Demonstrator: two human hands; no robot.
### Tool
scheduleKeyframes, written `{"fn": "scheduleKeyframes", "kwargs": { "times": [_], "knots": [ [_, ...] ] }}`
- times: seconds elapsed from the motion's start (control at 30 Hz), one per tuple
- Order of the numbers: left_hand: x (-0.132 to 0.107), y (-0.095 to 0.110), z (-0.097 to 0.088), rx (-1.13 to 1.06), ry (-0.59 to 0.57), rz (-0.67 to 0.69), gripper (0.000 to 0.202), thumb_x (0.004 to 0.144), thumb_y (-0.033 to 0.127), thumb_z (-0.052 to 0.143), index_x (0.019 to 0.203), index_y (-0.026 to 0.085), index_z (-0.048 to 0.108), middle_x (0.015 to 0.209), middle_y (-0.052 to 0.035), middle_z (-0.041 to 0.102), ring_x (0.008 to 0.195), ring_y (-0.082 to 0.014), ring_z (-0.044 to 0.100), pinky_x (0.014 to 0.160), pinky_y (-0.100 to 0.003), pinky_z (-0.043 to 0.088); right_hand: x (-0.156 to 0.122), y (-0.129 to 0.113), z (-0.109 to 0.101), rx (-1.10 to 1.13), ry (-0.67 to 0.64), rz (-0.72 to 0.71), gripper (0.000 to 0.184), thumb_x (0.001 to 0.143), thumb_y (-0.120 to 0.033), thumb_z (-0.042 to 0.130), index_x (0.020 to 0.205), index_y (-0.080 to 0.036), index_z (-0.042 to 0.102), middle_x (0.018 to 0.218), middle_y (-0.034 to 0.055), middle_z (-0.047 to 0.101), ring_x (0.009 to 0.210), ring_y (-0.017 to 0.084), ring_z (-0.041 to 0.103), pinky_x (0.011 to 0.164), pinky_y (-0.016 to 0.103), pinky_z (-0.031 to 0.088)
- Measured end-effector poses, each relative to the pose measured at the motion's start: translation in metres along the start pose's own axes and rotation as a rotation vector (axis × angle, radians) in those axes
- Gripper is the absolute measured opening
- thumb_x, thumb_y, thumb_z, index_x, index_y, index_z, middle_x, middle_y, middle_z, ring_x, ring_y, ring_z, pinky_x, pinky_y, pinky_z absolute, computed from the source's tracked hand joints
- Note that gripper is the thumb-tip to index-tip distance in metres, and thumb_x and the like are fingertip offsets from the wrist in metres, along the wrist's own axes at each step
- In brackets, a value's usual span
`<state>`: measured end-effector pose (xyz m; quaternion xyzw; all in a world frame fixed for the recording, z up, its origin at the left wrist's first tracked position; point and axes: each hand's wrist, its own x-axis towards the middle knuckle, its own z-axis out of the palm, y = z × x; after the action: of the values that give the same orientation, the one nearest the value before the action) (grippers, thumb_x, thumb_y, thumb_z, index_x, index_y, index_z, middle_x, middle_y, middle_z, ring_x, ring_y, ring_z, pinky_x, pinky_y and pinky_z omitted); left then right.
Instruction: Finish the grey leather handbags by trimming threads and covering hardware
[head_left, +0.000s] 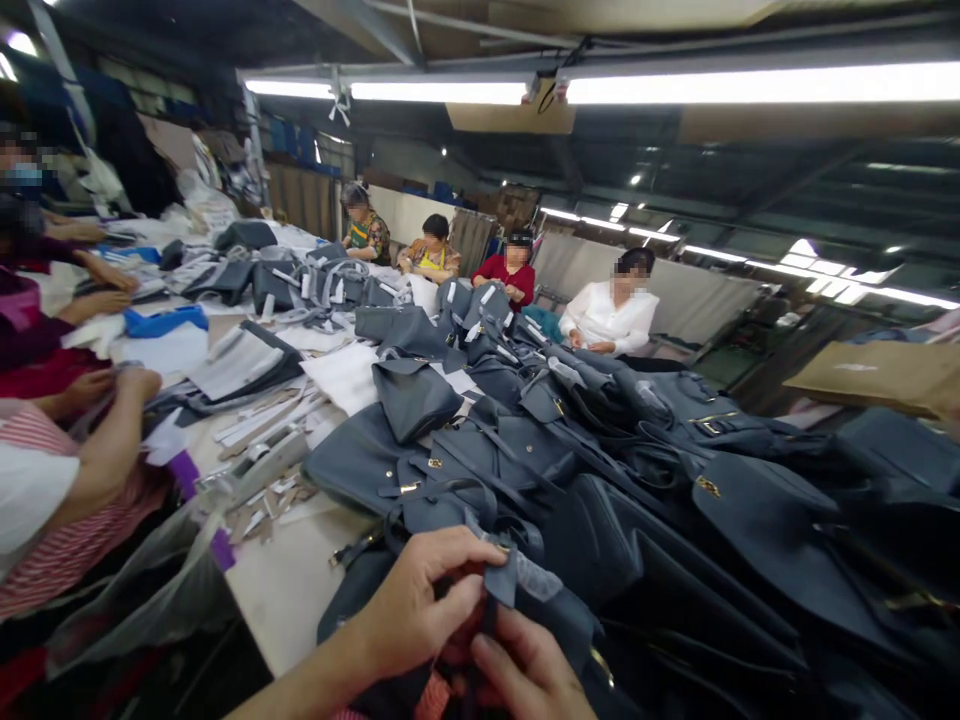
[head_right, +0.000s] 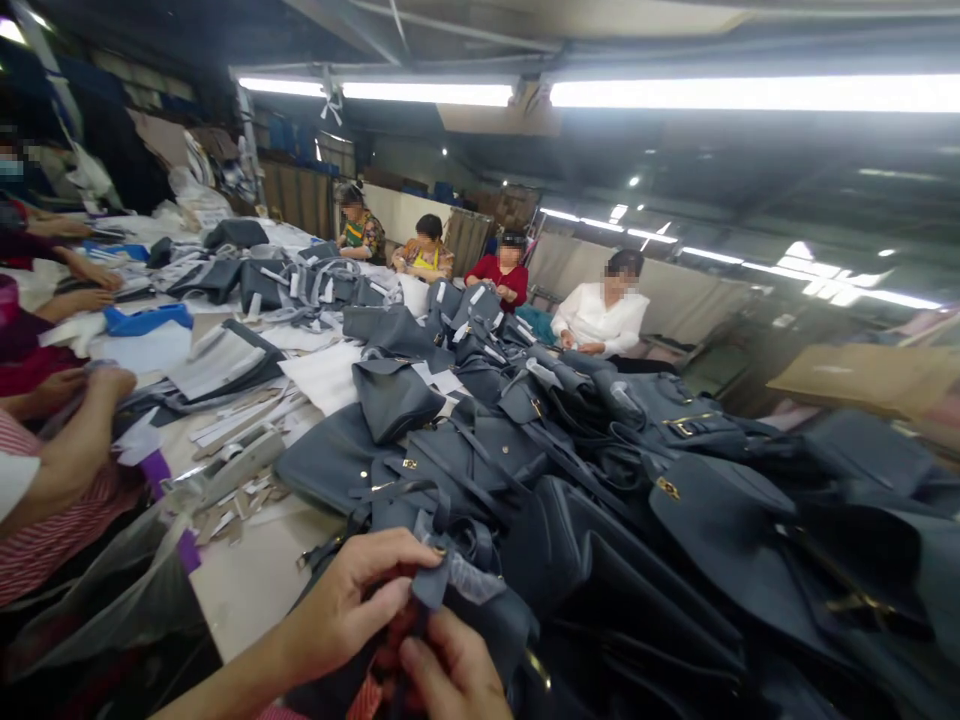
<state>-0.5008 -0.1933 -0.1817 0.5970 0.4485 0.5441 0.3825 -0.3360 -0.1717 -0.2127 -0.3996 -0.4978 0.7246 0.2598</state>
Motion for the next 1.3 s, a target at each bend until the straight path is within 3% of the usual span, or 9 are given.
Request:
{"fn": "scheduleKeyframes", "kwargs": {
  "times": [0.13, 0.23, 0.33, 0.47, 0.63, 0.93, 1.07, 1.17, 1.3],
  "knots": [
    [0.001, 0.002, 0.003, -0.274, 0.108, -0.214, 0.019, 0.079, 0.029, 0.063, 0.083, 0.013, 0.074, 0.082, -0.0063, 0.063, 0.066, -0.0149, 0.059, 0.057, -0.024, 0.05, 0.006, -0.017, 0.0, -0.17, 0.082, -0.066, 0.051, 0.072, -0.064, 0.071, 0.091, -0.017, 0.074, 0.074, 0.0032, 0.07, 0.061, 0.016, 0.064, 0.051, 0.024, 0.052],
    [0.004, 0.002, 0.005, -0.422, 0.143, -0.33, 0.016, 0.071, 0.026, 0.071, 0.08, 0.014, 0.065, 0.071, -0.0015, 0.062, 0.059, -0.0117, 0.057, 0.054, -0.021, 0.048, 0.008, -0.026, -0.001, -0.044, 0.028, -0.077, 0.045, 0.067, -0.052, 0.081, 0.093, -0.017, 0.072, 0.078, 0.0043, 0.072, 0.066, 0.017, 0.065, 0.05, 0.021, 0.049],
    [0.004, -0.003, 0.005, -0.531, 0.122, -0.458, 0.029, 0.064, 0.024, 0.074, 0.085, 0.016, 0.056, 0.064, 0.0028, 0.061, 0.05, -0.0091, 0.054, 0.048, -0.019, 0.045, 0.006, -0.032, -0.001, 0.07, -0.025, -0.059, 0.046, 0.065, -0.043, 0.085, 0.101, -0.017, 0.072, 0.081, 0.0052, 0.073, 0.071, 0.017, 0.066, 0.058, 0.023, 0.053],
    [0.001, -0.015, 0.0, -0.457, 0.064, -0.607, 0.025, 0.062, 0.028, 0.072, 0.076, 0.014, 0.056, 0.057, 0.003, 0.059, 0.045, -0.0078, 0.052, 0.044, -0.018, 0.044, 0.007, -0.03, -0.001, 0.099, 0.089, -0.07, 0.055, 0.061, -0.043, 0.086, 0.106, -0.016, 0.07, 0.074, 0.0031, 0.07, 0.065, 0.015, 0.064, 0.049, 0.021, 0.051],
    [0.002, -0.014, -0.001, -0.309, -0.087, -0.671, 0.021, 0.062, 0.029, 0.068, 0.069, 0.016, 0.053, 0.053, 0.0022, 0.059, 0.048, -0.0121, 0.058, 0.036, -0.015, 0.037, 0.013, -0.024, -0.001, 0.108, 0.193, -0.128, 0.057, 0.058, -0.045, 0.087, 0.102, -0.016, 0.068, 0.066, 0.0002, 0.066, 0.054, 0.012, 0.057, 0.041, 0.018, 0.042],
    [0.008, -0.014, 0.01, -0.245, -0.129, -0.631, 0.019, 0.057, 0.023, 0.062, 0.065, 0.019, 0.046, 0.053, 0.0075, 0.047, 0.043, -0.0058, 0.039, 0.039, -0.017, 0.032, 0.006, -0.022, -0.01, 0.18, 0.111, -0.098, 0.054, 0.065, -0.035, 0.085, 0.112, -0.016, 0.068, 0.071, -0.0001, 0.065, 0.055, 0.007, 0.05, 0.047, 0.015, 0.039],
    [0.006, -0.01, 0.017, 0.11, -0.067, -0.401, 0.013, 0.066, 0.019, 0.057, 0.065, 0.019, 0.044, 0.058, 0.0065, 0.041, 0.052, -0.0072, 0.035, 0.046, -0.019, 0.026, 0.003, -0.026, -0.014, 0.393, 0.063, -0.005, 0.05, 0.063, -0.028, 0.087, 0.108, -0.016, 0.069, 0.085, 0.0049, 0.07, 0.056, 0.005, 0.051, 0.044, 0.013, 0.036],
    [0.005, -0.008, 0.022, 0.313, -0.013, -0.331, 0.011, 0.07, 0.013, 0.052, 0.065, 0.019, 0.043, 0.057, 0.0063, 0.04, 0.053, -0.0081, 0.035, 0.049, -0.021, 0.025, 0.003, -0.028, -0.016, 0.442, 0.106, 0.015, 0.046, 0.059, -0.027, 0.089, 0.1, -0.014, 0.072, 0.091, 0.0076, 0.072, 0.063, 0.009, 0.059, 0.05, 0.014, 0.045],
    [0.001, -0.019, 0.026, 0.004, 0.0, -0.425, 0.007, 0.068, 0.017, 0.054, 0.07, 0.018, 0.047, 0.063, 0.0048, 0.046, 0.058, -0.0096, 0.043, 0.052, -0.02, 0.032, 0.002, -0.024, -0.014, 0.302, 0.117, -0.046, 0.045, 0.06, -0.034, 0.089, 0.099, -0.015, 0.075, 0.092, 0.0094, 0.075, 0.075, 0.016, 0.067, 0.06, 0.02, 0.052]
  ]
}}
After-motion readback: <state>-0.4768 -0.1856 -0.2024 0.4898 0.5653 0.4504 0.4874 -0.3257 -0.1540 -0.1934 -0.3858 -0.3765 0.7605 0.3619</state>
